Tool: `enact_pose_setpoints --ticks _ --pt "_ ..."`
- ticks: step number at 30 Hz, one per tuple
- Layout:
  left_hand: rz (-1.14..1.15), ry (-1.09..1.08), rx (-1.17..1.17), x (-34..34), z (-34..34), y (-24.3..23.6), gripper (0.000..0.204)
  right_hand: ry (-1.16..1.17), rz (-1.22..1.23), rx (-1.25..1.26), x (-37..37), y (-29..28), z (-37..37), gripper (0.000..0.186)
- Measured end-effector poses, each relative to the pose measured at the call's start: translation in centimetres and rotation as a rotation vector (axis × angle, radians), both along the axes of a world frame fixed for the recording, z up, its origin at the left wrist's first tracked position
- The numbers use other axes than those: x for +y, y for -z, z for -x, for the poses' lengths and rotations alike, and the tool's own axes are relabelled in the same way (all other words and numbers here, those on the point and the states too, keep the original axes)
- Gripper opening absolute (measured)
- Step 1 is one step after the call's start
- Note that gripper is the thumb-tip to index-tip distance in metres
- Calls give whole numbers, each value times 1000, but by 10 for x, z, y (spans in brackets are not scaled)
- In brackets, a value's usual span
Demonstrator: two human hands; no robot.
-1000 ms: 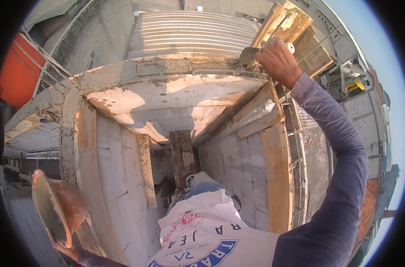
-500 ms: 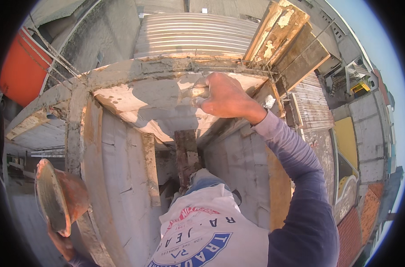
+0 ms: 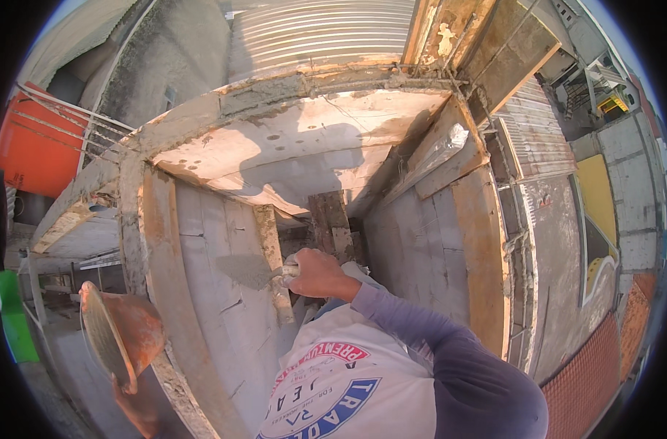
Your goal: The person scoops wet cement from a bucket using a trowel and applies it to a wooden beam on a rooftop construction site. They repeatedly smooth the cement along the beam's edge while another worker is visible nearby.
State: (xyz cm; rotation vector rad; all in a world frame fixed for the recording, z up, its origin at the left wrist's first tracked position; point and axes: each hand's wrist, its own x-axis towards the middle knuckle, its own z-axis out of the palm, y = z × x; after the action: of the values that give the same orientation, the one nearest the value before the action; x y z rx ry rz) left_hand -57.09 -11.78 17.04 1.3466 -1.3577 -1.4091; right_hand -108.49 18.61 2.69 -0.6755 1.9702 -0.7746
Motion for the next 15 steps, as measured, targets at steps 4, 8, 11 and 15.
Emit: enact_pose_setpoints --ticks 4,8,11,15 --pt "275 283 -115 25 54 -17 53 82 30 41 15 22 20 37" --pt "512 383 -544 14 40 -16 49 169 27 97 23 28 37 35" --pt "558 402 -644 11 33 -19 46 190 18 51 22 25 46 34" --pt "835 500 -912 16 19 -23 43 166 35 28 16 36 44 33"
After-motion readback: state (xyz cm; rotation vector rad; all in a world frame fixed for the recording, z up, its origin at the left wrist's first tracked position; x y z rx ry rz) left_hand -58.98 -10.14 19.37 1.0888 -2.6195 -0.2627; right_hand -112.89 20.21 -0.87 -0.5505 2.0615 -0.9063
